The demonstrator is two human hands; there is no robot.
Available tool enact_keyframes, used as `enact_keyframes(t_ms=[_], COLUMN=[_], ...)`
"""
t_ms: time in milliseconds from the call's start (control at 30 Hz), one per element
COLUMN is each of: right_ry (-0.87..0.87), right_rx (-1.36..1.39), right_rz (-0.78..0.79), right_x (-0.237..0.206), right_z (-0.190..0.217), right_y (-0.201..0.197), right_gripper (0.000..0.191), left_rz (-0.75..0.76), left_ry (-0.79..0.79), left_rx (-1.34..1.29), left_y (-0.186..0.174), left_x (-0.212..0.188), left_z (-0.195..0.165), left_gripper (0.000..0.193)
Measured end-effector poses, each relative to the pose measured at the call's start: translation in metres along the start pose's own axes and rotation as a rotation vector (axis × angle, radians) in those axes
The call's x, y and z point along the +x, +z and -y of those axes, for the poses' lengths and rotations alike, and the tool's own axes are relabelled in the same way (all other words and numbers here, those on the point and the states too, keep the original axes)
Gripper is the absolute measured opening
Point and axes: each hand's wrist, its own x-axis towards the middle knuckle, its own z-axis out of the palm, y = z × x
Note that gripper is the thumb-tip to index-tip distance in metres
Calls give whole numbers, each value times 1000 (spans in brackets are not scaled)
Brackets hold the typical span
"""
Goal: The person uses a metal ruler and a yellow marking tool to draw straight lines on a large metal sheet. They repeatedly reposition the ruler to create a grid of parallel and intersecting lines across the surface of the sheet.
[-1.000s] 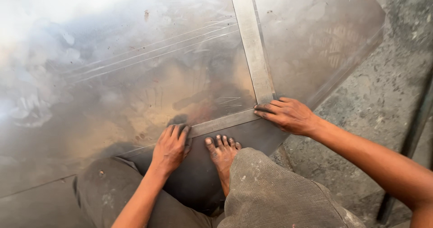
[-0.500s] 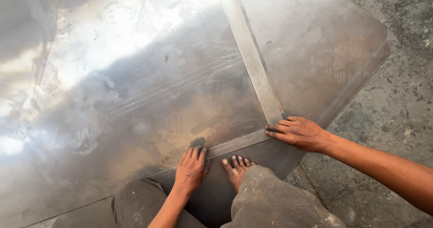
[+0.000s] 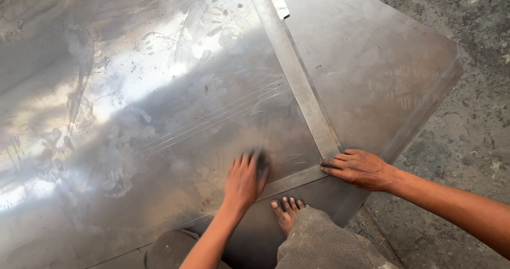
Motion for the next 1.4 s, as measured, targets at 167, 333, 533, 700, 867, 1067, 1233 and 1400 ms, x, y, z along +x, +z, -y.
enact_keyframes(t_ms=[167,333,533,700,867,1067,1233,1400], right_ry=[13,54,312,854,799,777,715,656], right_rx=[31,137,464,797,913,258,62,109], right_rz=[-10,50,15,-192,-851,-626,-563,-665], right_x=[-2,-6,7,54,153,259,289,264], right_z=[-1,-4,4,-45,-160,-225,-236,-215], right_y=[5,11,-14,-81,-168,-247,-262,-221], right_gripper=[38,40,54,36,22,24,30,31], left_rz=[51,314,355,373,418,490,534,497], left_ry=[-87,-267,-271,-282,-285,-288,-297,-290], left_rx=[-69,-88,-55,-64,-79,-42,-20,-34], left_y=[-24,-42,-37,-35,-34,-32,-36,-37], left_x=[185,256,263,268,271,276,280,274], left_z=[-39,-69,-73,-73,-74,-75,-76,-74], left_gripper=[122,140,143,142,142,141,141,133])
